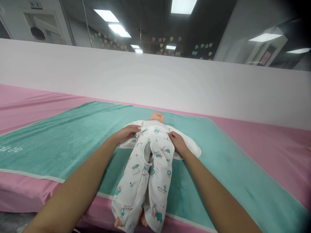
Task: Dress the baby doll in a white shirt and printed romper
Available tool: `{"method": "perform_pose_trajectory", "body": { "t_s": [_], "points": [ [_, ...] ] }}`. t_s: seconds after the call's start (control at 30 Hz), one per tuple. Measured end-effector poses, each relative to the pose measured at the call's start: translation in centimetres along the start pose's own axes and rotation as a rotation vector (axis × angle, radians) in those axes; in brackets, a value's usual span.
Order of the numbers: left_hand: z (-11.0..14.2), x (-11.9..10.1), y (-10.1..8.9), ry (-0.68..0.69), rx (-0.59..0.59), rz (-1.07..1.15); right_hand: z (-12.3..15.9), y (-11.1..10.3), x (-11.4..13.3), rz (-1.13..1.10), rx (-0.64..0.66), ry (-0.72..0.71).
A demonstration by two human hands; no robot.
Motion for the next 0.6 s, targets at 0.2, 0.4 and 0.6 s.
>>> {"method": "perform_pose_trajectory", "body": {
  "t_s": [0.2, 0.4, 0.6],
  "points": [
    [-0.6, -0.3, -0.6, 0.199, -0.26, -0.051, 0.4, -0.7, 1.0, 0.077, -0.115, -0.039],
    [-1.3, -1.3, -0.6, 0.304, -0.527, -0.418, 0.4, -0.6, 2.0, 0.099, -0.236, -0.036],
    [-3.1, -0.4, -1.9, 0.266, -0.648, -0.472, -0.2, 0.1, 1.7, 0.035, -0.247, 0.077]
  ]
}}
Point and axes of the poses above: each hand's wrist, its own z-axis away from the middle knuckle, its own y-axis out of the palm, x = y × z, the point moved 7 cm from there along -z, towards the middle knuckle, and after that the axes turned 7 degrees about z, right-handed, at the moved point
